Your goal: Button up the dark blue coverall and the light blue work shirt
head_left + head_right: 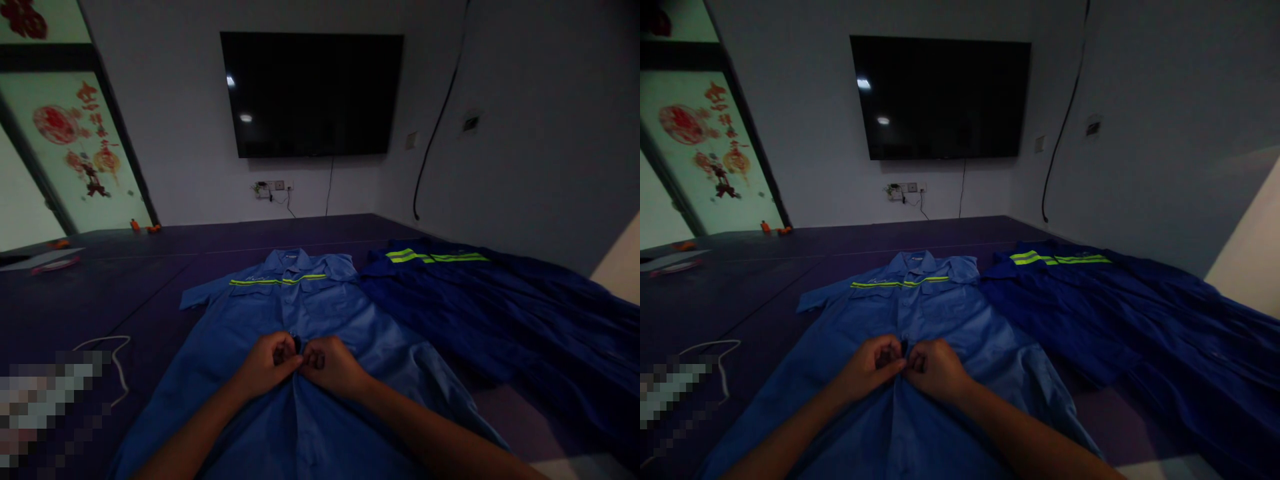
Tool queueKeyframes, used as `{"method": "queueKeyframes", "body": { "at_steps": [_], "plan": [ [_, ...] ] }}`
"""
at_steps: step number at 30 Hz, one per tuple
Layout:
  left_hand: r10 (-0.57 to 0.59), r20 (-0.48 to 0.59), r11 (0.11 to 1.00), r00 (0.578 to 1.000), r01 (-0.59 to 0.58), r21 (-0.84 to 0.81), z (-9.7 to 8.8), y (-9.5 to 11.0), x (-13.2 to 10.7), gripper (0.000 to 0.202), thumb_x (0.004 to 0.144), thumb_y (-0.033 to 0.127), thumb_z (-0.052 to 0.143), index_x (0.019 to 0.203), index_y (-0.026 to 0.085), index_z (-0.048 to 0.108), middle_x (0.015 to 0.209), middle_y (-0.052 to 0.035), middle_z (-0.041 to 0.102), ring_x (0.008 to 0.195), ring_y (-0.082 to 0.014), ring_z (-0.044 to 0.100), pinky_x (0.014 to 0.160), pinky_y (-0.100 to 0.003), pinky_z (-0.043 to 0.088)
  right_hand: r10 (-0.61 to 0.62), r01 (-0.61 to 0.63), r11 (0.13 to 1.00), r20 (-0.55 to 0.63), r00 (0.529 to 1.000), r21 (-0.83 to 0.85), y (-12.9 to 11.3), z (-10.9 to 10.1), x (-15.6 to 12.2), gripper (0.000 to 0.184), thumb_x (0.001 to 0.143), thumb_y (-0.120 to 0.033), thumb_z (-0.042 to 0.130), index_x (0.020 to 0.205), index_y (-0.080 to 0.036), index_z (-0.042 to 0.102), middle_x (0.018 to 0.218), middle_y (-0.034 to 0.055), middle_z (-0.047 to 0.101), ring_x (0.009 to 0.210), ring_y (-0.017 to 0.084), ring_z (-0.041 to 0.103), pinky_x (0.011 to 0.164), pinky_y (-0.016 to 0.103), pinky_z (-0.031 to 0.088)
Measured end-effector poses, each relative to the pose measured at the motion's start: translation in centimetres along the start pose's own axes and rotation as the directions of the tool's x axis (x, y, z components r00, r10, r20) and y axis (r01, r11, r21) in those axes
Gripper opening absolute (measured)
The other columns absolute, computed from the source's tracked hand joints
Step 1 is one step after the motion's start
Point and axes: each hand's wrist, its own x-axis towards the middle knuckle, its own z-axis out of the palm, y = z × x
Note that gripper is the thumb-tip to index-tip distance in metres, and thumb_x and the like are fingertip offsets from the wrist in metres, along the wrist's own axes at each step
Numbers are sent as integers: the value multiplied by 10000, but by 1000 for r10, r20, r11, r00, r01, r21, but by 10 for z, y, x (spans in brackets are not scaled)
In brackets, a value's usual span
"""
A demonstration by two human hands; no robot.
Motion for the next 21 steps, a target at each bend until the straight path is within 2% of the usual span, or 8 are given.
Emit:
{"method": "queueKeyframes", "body": {
  "at_steps": [6, 12, 21],
  "plan": [
    [-53, -10, 995, 999, 52, -79, 1, -6, 2, 138, 615, 123, 508, 723, 172, 437, 518, 78, 479, 449, -60, 459, 471, -173, 344, 6, -5, 1000, 46, 999, -11, 1, 1, 0, 40, 611, -163, 580, 651, -165, 581, 529, -32, 555, 465, 84, 500, 423, 175, 333],
    [-133, 15, 971, 991, 133, -196, 2, -10, 4, 196, 570, 108, 496, 733, 177, 413, 475, 100, 467, 387, -57, 447, 427, -173, 378, 29, -26, 998, 58, 998, -55, 1, 1, 0, 48, 612, -182, 596, 657, -171, 586, 539, -32, 561, 474, 86, 507, 423, 172, 337],
    [-140, 8, 956, 990, 138, -259, 2, -14, 6, 216, 566, 107, 517, 751, 170, 425, 477, 100, 492, 359, -47, 445, 408, -163, 381, 23, -21, 999, 67, 998, -31, 3, 1, 0, 65, 622, -215, 615, 654, -166, 587, 526, -38, 551, 457, 74, 487, 413, 167, 327]
  ]
}}
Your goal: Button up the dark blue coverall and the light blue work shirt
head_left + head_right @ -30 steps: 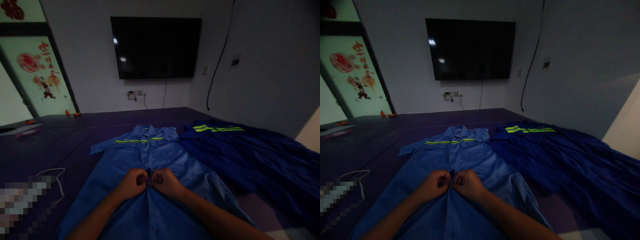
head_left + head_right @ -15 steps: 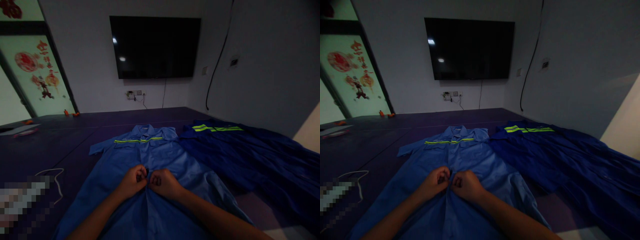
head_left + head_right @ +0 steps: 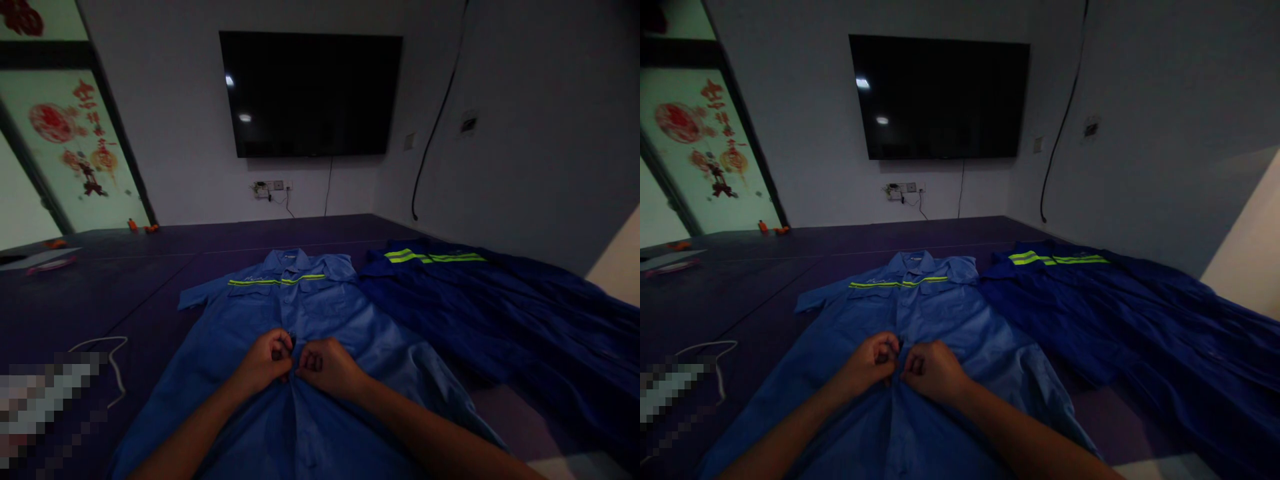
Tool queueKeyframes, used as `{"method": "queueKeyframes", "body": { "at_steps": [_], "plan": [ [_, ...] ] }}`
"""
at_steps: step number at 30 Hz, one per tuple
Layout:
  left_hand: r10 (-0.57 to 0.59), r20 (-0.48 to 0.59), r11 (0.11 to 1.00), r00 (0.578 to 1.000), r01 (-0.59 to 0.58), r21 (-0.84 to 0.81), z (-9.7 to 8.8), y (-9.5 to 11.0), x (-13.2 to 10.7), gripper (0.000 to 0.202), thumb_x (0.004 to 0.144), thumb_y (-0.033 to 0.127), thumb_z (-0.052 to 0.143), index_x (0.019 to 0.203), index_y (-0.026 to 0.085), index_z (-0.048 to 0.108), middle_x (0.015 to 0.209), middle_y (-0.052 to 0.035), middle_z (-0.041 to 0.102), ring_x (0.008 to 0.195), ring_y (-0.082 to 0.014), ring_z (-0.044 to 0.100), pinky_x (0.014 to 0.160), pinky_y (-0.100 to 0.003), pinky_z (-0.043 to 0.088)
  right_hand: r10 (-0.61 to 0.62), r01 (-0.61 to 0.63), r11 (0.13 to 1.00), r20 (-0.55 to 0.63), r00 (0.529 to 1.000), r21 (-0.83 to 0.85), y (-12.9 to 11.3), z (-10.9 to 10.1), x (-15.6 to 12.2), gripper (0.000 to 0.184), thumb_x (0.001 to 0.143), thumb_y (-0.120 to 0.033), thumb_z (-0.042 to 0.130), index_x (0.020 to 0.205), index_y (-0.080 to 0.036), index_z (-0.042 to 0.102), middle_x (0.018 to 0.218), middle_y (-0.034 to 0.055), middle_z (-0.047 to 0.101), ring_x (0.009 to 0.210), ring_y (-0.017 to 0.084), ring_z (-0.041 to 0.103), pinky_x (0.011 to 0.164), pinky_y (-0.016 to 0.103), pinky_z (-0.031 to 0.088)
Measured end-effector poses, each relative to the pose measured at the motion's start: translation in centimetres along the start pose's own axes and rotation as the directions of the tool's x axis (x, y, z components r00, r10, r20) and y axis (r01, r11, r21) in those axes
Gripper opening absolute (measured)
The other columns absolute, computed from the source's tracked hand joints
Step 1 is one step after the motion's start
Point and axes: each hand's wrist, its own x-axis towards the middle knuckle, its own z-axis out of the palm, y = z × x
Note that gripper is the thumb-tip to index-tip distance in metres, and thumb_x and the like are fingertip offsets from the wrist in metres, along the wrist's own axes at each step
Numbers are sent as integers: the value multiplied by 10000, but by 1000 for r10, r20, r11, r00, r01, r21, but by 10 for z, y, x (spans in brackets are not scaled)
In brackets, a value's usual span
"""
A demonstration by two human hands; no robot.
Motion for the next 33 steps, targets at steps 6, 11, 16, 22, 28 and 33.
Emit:
{"method": "queueKeyframes", "body": {
  "at_steps": [6, 11, 16, 22, 28, 33],
  "plan": [
    [10, 16, 999, 1000, -9, -32, -1, -3, 1, 227, 567, 116, 540, 759, 170, 431, 472, 101, 487, 372, -48, 451, 413, -166, 397, -13, 12, 1000, -8, 1000, -7, 2, 0, 1, 76, 619, -227, 627, 658, -171, 594, 527, -39, 551, 460, 72, 486, 409, 163, 317],
    [13, 27, 999, 1000, -12, -32, -3, -7, 2, 246, 567, 100, 533, 784, 170, 439, 473, 102, 496, 363, -48, 459, 407, -157, 375, 1, -1, 1000, 7, 1000, -5, 3, 0, 2, 88, 615, -236, 635, 658, -171, 596, 528, -41, 553, 461, 70, 481, 411, 163, 314],
    [6, 28, 998, 1000, -5, -61, -4, -9, 3, 257, 568, 108, 549, 794, 168, 442, 482, 98, 505, 367, -50, 466, 411, -158, 378, 9, -9, 1000, 6, 1000, 15, 1, -1, 1, 101, 609, -245, 644, 656, -169, 597, 523, -40, 550, 459, 71, 478, 413, 164, 317],
    [-23, 38, 994, 999, 26, -106, -6, -9, 4, 268, 559, 119, 569, 793, 164, 448, 480, 95, 501, 364, -47, 461, 409, -156, 371, 17, -18, 998, 13, 1000, 52, 1, -1, 2, 113, 607, -242, 655, 657, -159, 596, 513, -42, 539, 455, 65, 473, 411, 159, 313],
    [-60, 14, 985, 998, 61, -160, -4, -7, 0, 297, 557, 152, 618, 809, 164, 461, 493, 94, 491, 386, -39, 448, 427, -158, 383, 29, -31, 995, 29, 999, 97, 4, -1, 4, 147, 605, -276, 671, 653, -158, 597, 515, -45, 540, 450, 62, 471, 410, 161, 317],
    [-98, 10, 976, 995, 98, -195, -5, -10, 2, 311, 553, 163, 625, 820, 162, 464, 492, 93, 499, 372, -34, 434, 418, -159, 381, 32, -35, 993, 22, 999, 117, 2, -2, 4, 175, 592, -294, 687, 655, -158, 596, 518, -43, 544, 458, 66, 472, 420, 168, 320]
  ]
}}
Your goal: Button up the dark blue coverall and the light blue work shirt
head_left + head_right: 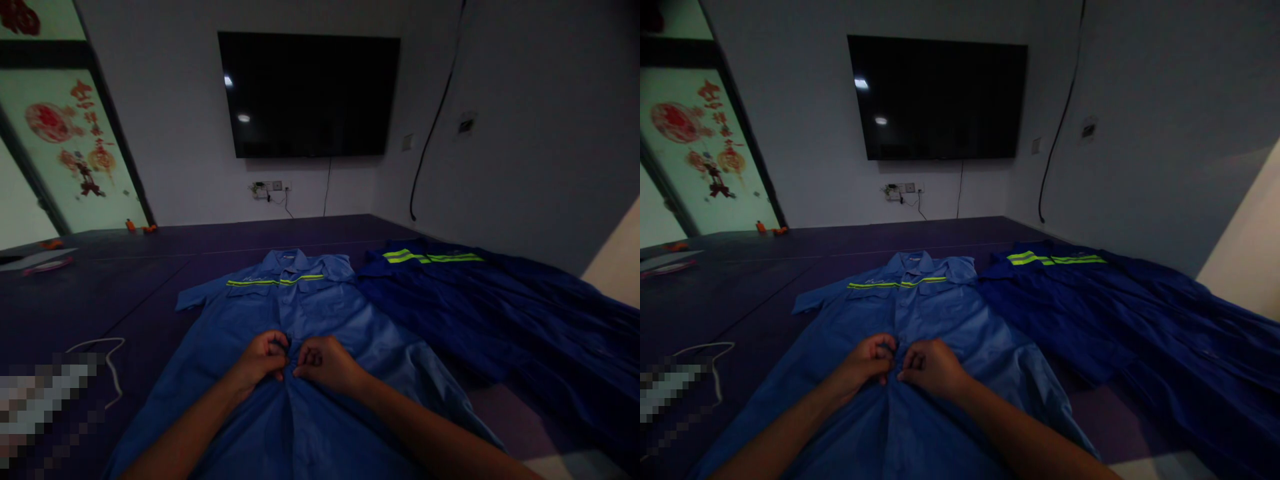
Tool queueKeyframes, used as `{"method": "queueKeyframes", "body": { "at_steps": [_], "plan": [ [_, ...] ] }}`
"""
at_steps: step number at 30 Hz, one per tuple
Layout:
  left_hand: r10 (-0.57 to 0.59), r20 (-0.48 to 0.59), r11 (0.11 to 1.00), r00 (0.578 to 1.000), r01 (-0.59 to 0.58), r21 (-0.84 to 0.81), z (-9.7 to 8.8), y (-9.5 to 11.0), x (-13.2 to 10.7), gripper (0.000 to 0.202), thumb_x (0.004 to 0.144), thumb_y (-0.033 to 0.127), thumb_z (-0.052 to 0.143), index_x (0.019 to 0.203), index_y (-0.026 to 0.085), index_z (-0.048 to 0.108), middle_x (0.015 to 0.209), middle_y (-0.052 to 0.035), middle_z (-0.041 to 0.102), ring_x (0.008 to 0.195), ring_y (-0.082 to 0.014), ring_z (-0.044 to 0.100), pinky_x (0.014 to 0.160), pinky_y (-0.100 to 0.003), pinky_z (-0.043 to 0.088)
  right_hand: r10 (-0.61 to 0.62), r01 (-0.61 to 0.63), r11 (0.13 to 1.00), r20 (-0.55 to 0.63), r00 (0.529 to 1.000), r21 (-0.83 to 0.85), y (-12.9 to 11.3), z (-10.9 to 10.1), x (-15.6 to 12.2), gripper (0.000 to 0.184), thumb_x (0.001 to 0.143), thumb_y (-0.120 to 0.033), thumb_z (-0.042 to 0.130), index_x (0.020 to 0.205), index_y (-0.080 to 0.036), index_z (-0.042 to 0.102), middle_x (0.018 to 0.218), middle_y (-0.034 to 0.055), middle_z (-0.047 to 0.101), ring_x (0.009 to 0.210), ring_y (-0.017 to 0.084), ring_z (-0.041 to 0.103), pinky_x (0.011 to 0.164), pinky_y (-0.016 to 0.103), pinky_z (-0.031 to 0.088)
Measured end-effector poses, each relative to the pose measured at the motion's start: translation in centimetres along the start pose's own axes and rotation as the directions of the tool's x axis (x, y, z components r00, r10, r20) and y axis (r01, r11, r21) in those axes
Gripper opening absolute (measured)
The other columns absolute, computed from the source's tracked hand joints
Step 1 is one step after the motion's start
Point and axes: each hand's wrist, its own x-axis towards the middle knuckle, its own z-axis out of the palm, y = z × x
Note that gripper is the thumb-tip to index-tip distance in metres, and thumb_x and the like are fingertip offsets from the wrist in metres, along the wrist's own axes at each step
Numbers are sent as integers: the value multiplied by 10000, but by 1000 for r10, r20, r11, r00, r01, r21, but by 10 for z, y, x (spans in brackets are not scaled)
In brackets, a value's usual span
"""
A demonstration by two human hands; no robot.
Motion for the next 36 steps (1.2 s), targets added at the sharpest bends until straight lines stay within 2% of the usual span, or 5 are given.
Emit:
{"method": "queueKeyframes", "body": {
  "at_steps": [11, 20, 28, 36],
  "plan": [
    [-86, -40, 993, 996, 82, -79, 5, 5, -3, 341, 528, 156, 620, 834, 160, 468, 461, 93, 493, 359, -44, 447, 398, -154, 350, -4, 2, 997, -30, 1000, -71, 4, 0, 1, 209, 544, -282, 718, 642, -168, 574, 530, -50, 550, 475, 75, 480, 435, 178, 320],
    [-55, 9, 998, 998, 55, 9, 5, 8, -2, 325, 524, 146, 627, 819, 148, 491, 510, 85, 501, 387, -37, 443, 438, -170, 381, -1, 0, 997, -12, 1000, -72, 3, -1, 0, 210, 548, -286, 712, 654, -164, 579, 528, -48, 550, 474, 74, 488, 434, 171, 327],
    [-11, 58, 999, 998, 8, 45, 5, 10, -5, 362, 495, 73, 604, 824, 157, 476, 570, 87, 498, 437, -33, 446, 463, -166, 343, -33, 32, 999, 37, 999, 22, 2, -1, 0, 224, 761, -348, 519, 662, -151, 558, 506, -21, 557, 451, 82, 502, 454, 180, 366],
    [14, 63, 997, 998, -18, 69, 5, 7, -3, 404, 482, 70, 622, 849, 158, 480, 569, 91, 482, 458, -29, 410, 476, -164, 291, 3, 0, 998, 51, 999, -59, 0, 0, -1, 230, 795, -329, 465, 685, -151, 561, 519, -15, 569, 469, 87, 507, 476, 183, 363]
  ]
}}
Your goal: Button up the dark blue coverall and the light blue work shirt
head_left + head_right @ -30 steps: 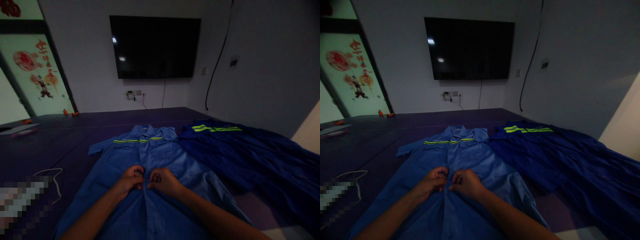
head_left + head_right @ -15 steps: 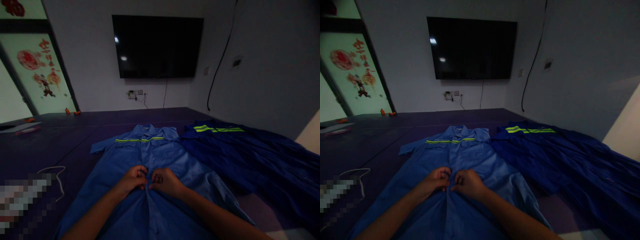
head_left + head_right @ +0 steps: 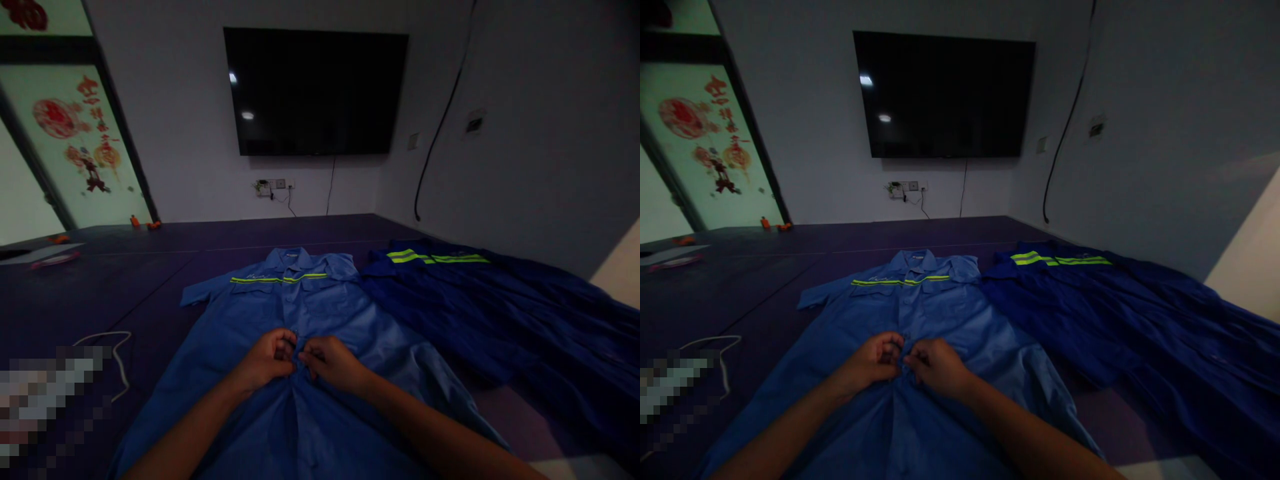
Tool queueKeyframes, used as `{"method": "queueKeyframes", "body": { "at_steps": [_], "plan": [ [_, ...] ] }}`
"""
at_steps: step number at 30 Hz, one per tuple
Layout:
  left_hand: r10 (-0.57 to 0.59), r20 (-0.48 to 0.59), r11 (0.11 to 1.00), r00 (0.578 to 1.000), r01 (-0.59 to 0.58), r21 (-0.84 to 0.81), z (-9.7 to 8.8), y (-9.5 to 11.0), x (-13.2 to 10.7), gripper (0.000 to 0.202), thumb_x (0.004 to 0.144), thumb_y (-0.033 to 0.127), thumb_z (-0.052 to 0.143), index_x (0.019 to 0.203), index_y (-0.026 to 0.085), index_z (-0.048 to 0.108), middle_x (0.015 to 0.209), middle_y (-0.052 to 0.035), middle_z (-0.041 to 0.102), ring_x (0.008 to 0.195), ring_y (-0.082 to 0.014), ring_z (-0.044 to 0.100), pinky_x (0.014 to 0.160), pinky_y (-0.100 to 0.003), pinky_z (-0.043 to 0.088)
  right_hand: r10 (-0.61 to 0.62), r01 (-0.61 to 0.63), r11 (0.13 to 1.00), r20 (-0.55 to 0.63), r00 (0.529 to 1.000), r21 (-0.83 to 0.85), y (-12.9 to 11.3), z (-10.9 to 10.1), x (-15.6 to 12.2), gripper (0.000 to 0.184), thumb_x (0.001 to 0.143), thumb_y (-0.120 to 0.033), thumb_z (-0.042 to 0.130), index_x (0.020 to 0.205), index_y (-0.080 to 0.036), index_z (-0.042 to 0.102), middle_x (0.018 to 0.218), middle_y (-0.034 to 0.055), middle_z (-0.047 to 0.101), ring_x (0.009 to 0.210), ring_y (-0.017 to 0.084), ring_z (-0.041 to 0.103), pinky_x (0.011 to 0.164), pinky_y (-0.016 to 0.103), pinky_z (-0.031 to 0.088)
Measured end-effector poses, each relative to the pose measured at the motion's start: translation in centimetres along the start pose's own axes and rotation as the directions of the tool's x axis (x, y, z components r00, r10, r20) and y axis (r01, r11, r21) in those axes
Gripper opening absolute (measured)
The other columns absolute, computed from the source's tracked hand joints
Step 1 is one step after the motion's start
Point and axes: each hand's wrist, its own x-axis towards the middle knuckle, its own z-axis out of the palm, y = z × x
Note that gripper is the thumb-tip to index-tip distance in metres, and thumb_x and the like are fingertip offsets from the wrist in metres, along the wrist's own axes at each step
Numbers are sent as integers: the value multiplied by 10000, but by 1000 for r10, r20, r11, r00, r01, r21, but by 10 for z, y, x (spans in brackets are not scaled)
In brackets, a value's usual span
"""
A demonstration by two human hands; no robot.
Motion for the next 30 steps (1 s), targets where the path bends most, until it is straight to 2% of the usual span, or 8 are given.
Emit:
{"method": "queueKeyframes", "body": {
  "at_steps": [10, 15, 17, 20, 21, 23, 27, 30],
  "plan": [
    [35, 13, 998, 999, -35, 60, -2, 1, 2, 387, 488, 72, 645, 826, 155, 477, 558, 97, 461, 478, -21, 411, 484, -151, 290, -29, 28, 994, -9, 1000, -109, 1, 1, 0, 251, 809, -324, 432, 685, -151, 565, 520, -12, 570, 470, 84, 506, 459, 174, 334],
    [-134, 146, 981, 980, 111, 156, -7, 9, -7, 319, 563, 283, 689, 711, 164, 433, 517, 70, 522, 429, -63, 480, 426, -173, 324, -19, 13, 974, -25, 999, -226, -1, -2, -1, 229, 799, -315, 441, 715, -158, 586, 566, -5, 598, 499, 83, 518, 451, 172, 305],
    [-249, 279, 955, 927, 187, 232, -9, 14, -14, 325, 595, 381, 670, 666, 155, 446, 515, 32, 566, 415, -83, 504, 398, -180, 332, -19, -2, 958, -68, 998, -288, -5, -5, -3, 213, 780, -321, 471, 720, -164, 602, 590, -5, 604, 507, 81, 509, 445, 175, 283],
    [-356, 504, 921, 787, 203, 333, -8, 22, -23, 322, 611, 429, 652, 660, 132, 535, 526, 10, 587, 395, -78, 500, 372, -172, 335, -24, -16, 940, -113, 993, -342, -14, -11, -9, 257, 750, -355, 516, 619, -148, 594, 525, -18, 552, 454, 63, 442, 419, 182, 234],
    [-371, 548, 914, 750, 189, 360, -7, 23, -26, 309, 603, 413, 662, 685, 131, 566, 531, 17, 585, 388, -70, 489, 365, -166, 331, -30, -2, 941, -88, 996, -337, -17, -13, -12, 306, 747, -374, 518, 562, -138, 573, 483, -26, 513, 427, 53, 407, 408, 183, 217],
    [-384, 580, 899, 718, 148, 413, -4, 25, -29, 254, 588, 350, 677, 707, 141, 596, 534, 36, 572, 372, -55, 458, 351, -156, 316, -53, 61, 951, 36, 998, -303, -24, -15, -19, 404, 747, -429, 511, 479, -127, 523, 422, -41, 433, 387, 37, 343, 389, 183, 192],
    [-315, 557, 869, 768, -2, 495, 6, 24, -31, 190, 491, 199, 705, 628, 154, 582, 519, 68, 533, 420, -49, 448, 381, -145, 315, -80, 182, 932, 311, 947, -314, -34, -12, -35, 515, 682, -579, 517, 435, -127, 510, 383, -49, 394, 356, 26, 325, 376, 182, 193],
    [-246, 516, 831, 820, -95, 547, 13, 23, -33, 177, 466, 142, 680, 621, 157, 594, 500, 77, 502, 448, -54, 436, 398, -153, 294, -37, 198, 882, 357, 933, -427, -39, -6, -42, 574, 607, -674, 513, 397, -140, 518, 349, -41, 377, 327, 35, 313, 377, 201, 206]
  ]
}}
